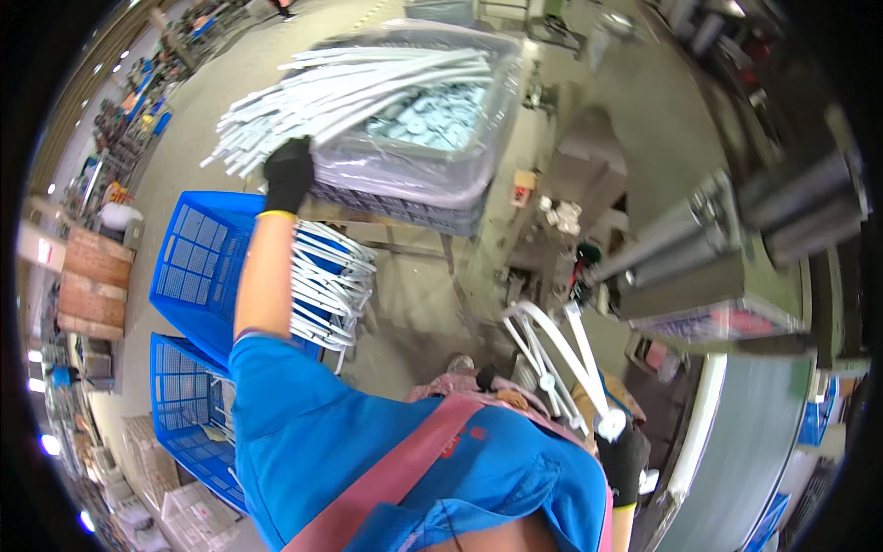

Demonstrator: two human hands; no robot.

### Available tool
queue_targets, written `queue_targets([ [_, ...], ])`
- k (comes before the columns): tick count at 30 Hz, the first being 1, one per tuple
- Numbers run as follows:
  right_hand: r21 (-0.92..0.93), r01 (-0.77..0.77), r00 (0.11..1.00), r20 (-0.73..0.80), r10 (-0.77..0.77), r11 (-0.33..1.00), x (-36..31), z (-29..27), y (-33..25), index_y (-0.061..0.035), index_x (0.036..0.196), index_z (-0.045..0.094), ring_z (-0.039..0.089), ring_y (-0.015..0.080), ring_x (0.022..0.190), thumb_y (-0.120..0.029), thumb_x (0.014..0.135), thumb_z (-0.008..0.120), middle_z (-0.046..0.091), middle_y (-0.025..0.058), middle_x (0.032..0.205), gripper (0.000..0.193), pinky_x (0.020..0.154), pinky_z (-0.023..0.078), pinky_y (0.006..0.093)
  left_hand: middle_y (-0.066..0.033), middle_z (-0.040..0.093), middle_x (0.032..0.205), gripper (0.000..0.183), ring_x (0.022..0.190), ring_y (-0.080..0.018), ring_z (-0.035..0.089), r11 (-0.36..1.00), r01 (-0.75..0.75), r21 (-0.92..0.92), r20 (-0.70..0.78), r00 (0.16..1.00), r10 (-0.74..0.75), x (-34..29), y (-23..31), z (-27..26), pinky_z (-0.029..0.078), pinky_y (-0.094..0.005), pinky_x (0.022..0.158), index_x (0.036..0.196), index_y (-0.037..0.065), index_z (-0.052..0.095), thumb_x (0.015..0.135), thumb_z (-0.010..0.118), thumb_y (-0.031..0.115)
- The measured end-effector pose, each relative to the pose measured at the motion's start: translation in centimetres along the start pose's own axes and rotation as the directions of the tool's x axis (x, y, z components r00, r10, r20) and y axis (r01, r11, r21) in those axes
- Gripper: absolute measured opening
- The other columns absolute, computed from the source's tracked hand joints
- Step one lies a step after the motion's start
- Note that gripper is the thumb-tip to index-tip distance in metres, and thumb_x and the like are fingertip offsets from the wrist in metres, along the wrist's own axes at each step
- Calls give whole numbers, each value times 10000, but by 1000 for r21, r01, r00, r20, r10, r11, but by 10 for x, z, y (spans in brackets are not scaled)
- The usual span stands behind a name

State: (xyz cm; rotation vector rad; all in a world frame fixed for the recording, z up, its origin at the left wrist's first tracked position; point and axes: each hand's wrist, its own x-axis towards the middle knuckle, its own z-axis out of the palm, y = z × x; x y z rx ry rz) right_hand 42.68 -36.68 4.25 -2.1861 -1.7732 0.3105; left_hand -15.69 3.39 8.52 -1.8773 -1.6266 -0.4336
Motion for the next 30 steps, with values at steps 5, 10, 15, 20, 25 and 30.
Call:
queue_targets([
  [5, -19, 75, 997, 30, -74, 997, 10, -3, 18, -92, 925, 654, 652, 319, 661, -296, 710, 741, 661, 133, 751, 309, 569, 508, 408, -186, 670, 950, 283, 907, -361, 636, 937, 132, -324, 302, 953, -30, -77, -58, -134, 495, -421, 805, 1062, 46, 654, 809, 653, 173],
  [10, -57, 166, 981, 115, -159, 984, 27, -12, 39, -85, 1033, 653, 652, 333, 724, -291, 705, 753, 669, 142, 818, 400, 616, 510, 408, -20, 594, 717, 212, 575, -91, 467, 435, 769, -468, 632, 635, -444, -210, 0, -195, 369, -249, 513, 997, 40, 662, 865, 651, 207],
  [15, -53, 316, 940, 155, -305, 947, 56, -32, 46, -72, 1084, 623, 651, 309, 743, -394, 726, 748, 663, 130, 862, 497, 624, 507, 397, 34, 476, 614, 141, 561, -58, 421, 187, 735, -651, 551, 628, -549, -337, 121, -175, 338, -252, 496, 799, 59, 617, 814, 712, 162],
  [20, 69, 563, 818, -188, -543, 824, 75, -50, 24, -22, 1249, 519, 619, 275, 864, -329, 704, 779, 598, 166, 1080, 677, 739, 509, 361, -55, 463, 584, 244, 534, -123, 413, 432, 655, -620, 382, 733, -563, -404, 214, -206, 358, -311, 491, 670, 35, 530, 759, 742, 116],
  [25, 882, 59, 846, 205, -493, 467, 65, -47, -12, 11, 1461, 255, 582, 145, 892, -497, 792, 698, 536, 157, 1241, 950, 816, 467, 278, -96, 463, 598, 237, 512, -231, 448, 544, 603, -584, 331, 788, -518, -430, 241, -250, 330, -357, 487, 656, 36, 516, 719, 740, 77],
  [30, 982, -98, 804, 172, -569, 159, 62, -36, -35, -23, 1416, 330, 607, 152, 769, -516, 864, 617, 576, 127, 1133, 793, 627, 484, 267, -108, 535, 636, 190, 552, -310, 535, 737, 265, -622, 182, 964, -194, -404, 242, -245, 382, -388, 493, 683, 75, 562, 716, 746, 110],
])
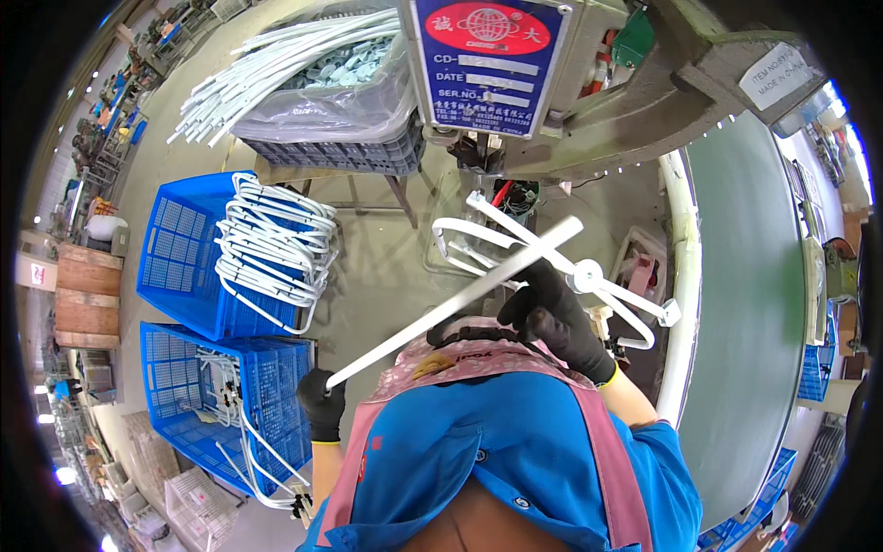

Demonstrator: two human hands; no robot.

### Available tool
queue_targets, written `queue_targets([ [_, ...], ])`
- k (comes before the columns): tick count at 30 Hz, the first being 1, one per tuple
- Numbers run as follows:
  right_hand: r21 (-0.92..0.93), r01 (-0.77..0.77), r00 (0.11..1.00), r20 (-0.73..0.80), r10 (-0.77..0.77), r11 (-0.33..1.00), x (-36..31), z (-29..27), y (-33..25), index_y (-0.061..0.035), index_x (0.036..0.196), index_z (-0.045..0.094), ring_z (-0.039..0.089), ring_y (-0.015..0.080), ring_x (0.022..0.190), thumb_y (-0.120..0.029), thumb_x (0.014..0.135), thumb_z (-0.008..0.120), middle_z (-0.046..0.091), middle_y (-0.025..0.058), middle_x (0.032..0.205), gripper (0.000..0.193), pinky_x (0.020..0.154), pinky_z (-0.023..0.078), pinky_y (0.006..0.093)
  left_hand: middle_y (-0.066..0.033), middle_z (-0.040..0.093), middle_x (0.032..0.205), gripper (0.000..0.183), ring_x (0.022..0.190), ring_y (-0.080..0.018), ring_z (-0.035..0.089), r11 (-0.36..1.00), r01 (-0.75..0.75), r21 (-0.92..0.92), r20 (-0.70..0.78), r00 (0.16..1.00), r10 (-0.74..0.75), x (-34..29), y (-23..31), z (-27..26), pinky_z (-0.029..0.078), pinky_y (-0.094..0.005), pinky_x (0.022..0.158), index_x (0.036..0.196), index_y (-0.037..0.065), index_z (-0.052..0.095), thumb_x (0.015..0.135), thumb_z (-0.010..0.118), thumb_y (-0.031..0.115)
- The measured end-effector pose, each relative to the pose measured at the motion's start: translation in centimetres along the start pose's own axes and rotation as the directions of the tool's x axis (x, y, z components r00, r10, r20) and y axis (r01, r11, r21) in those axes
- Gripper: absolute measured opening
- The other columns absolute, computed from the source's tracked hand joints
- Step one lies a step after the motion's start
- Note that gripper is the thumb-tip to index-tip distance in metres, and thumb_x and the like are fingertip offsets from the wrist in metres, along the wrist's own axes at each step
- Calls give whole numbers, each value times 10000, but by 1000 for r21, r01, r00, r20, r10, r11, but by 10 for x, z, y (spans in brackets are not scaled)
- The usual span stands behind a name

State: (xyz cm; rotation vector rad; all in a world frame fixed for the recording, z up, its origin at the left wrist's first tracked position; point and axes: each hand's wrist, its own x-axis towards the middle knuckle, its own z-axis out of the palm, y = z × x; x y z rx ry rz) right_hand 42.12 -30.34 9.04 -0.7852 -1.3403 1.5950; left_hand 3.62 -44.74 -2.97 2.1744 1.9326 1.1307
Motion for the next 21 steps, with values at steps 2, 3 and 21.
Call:
queue_targets([
  [2, -71, -249, 937, -268, 222, 966, 4, -13, -3, 23, 1114, 558, 593, 148, 646, -319, 959, 511, 646, 103, 856, 378, 606, 485, 288, -104, 579, 697, 163, 622, -328, 567, 997, -67, 30, 78, 995, 64, 34, 8, 9, 409, -416, 543, 750, 81, 587, 725, 737, 141],
  [3, 78, -79, 884, -456, 106, 994, 6, -10, 5, 3, 879, 581, 563, 130, 545, -228, 998, 407, 605, 67, 651, 313, 529, 452, 264, -109, 586, 723, 157, 657, -329, 574, 998, -35, -50, 161, 986, 43, 57, 13, 14, 420, -419, 575, 791, 72, 597, 732, 726, 139],
  [21, 195, 82, 455, -880, 138, 977, -105, -172, 36, -29, 1039, 547, 626, 133, 649, -246, 977, 517, 632, 61, 771, 227, 510, 473, 260, -191, 592, 960, 303, 847, -391, 597, 806, -244, -539, 530, 646, 549, 248, 116, 126, 478, -429, 709, 1108, 18, 581, 848, 633, 166],
])
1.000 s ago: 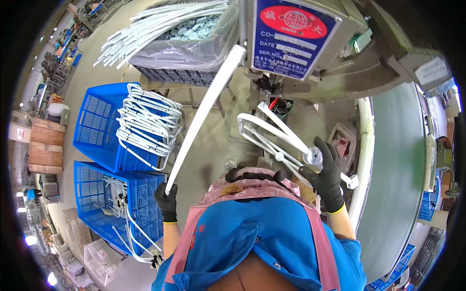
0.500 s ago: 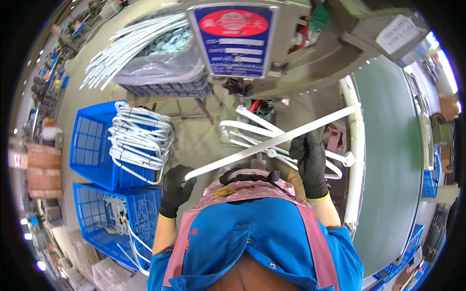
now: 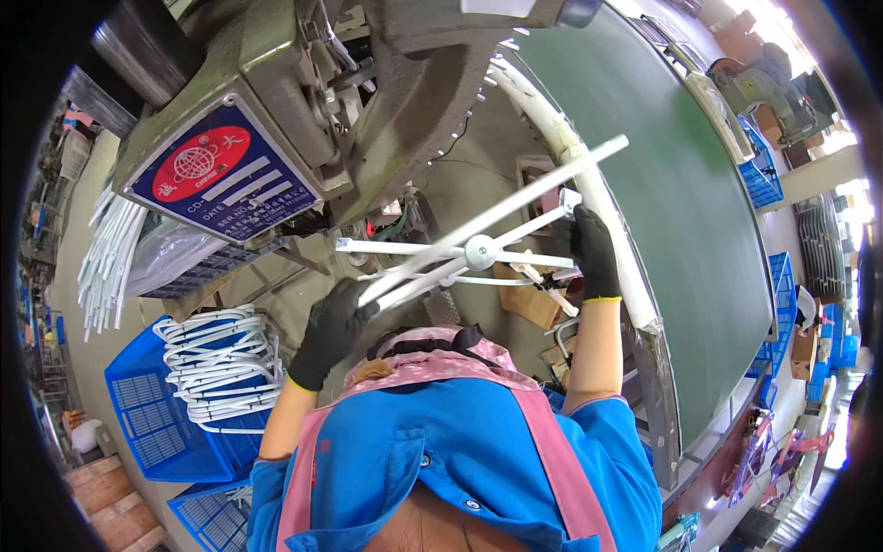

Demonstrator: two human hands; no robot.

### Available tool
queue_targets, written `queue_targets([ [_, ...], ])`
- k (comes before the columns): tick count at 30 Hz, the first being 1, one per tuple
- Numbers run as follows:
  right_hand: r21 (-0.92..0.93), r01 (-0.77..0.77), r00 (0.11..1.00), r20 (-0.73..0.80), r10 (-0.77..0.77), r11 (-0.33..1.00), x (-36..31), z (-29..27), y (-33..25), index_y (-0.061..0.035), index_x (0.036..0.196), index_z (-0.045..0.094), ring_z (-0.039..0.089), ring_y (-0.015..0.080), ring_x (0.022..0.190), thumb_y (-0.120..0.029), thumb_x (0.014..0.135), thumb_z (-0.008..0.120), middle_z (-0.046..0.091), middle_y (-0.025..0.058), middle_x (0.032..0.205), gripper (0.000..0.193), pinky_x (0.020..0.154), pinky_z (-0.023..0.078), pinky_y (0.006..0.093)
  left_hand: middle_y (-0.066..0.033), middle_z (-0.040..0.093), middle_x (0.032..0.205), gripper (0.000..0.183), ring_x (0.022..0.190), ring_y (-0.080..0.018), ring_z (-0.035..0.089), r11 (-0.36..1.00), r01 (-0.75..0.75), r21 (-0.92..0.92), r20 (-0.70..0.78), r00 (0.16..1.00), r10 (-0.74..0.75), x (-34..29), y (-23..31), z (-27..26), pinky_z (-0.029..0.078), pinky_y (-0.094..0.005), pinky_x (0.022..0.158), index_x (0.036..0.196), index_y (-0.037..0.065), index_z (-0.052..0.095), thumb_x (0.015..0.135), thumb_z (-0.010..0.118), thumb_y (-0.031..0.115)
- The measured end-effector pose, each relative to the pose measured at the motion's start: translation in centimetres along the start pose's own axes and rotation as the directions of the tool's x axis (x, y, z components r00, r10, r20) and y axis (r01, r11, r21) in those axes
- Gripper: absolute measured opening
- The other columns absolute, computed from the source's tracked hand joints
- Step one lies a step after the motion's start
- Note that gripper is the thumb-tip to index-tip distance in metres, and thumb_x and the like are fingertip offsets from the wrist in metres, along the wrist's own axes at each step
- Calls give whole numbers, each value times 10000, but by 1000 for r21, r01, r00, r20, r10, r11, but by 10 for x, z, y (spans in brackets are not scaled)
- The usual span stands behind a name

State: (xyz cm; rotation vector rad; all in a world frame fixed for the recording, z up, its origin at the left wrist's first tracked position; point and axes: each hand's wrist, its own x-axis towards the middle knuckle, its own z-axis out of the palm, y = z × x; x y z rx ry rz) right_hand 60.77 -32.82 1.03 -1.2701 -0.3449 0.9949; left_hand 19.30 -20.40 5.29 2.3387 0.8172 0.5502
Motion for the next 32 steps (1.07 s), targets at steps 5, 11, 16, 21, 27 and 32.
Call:
queue_targets([
  [5, 247, 44, 995, -97, -20, 968, 19, 27, 9, -26, 974, 588, 647, 154, 674, -170, 971, 497, 642, 70, 782, 170, 521, 499, 263, -163, 603, 937, 276, 785, -364, 616, 991, 46, 129, -23, 999, -43, -33, 0, -22, 485, -430, 644, 1088, 32, 596, 823, 614, 105],
  [11, 453, 158, 977, -201, -72, 878, 40, 45, 24, -29, 986, 577, 632, 153, 659, -162, 977, 458, 648, 80, 814, 178, 546, 524, 271, -137, 588, 886, 319, 731, -326, 614, 958, 44, 284, -60, 998, -28, -51, -19, -50, 474, -411, 606, 1076, 37, 602, 759, 611, 15],
  [16, 316, 225, 955, -261, -144, 922, 32, 45, 30, -65, 965, 570, 617, 137, 635, -197, 981, 477, 624, 34, 785, 162, 484, 511, 260, -133, 584, 888, 319, 714, -318, 607, 961, -9, 276, -6, 1000, 11, -51, -26, -60, 469, -410, 598, 1083, 34, 600, 764, 609, 18],
  [21, 440, 230, 968, -195, -158, 868, 30, 35, 35, -55, 967, 564, 640, 159, 734, -176, 970, 501, 621, 53, 828, 136, 629, 571, 294, -152, 592, 895, 318, 725, -336, 617, 953, -54, 298, 31, 998, 47, -44, -34, -65, 482, -403, 588, 1094, 21, 599, 779, 644, 36],
  [27, 517, 164, 986, -107, -126, 840, 22, 22, 34, -15, 1000, 551, 650, 208, 819, -136, 951, 495, 625, 87, 902, 142, 782, 575, 388, -154, 593, 923, 303, 745, -342, 610, 969, -29, 245, 125, 992, -2, -32, -55, -73, 479, -422, 629, 1099, 46, 594, 802, 638, 83],
  [32, 492, 167, 983, -148, -107, 855, 7, 18, 33, -1, 1058, 544, 652, 257, 879, -126, 940, 492, 630, 116, 955, 179, 823, 568, 420, -163, 604, 953, 320, 775, -342, 621, 975, -32, 219, 158, 987, -3, -27, -67, -75, 490, -418, 656, 1100, 40, 600, 794, 661, 112],
])
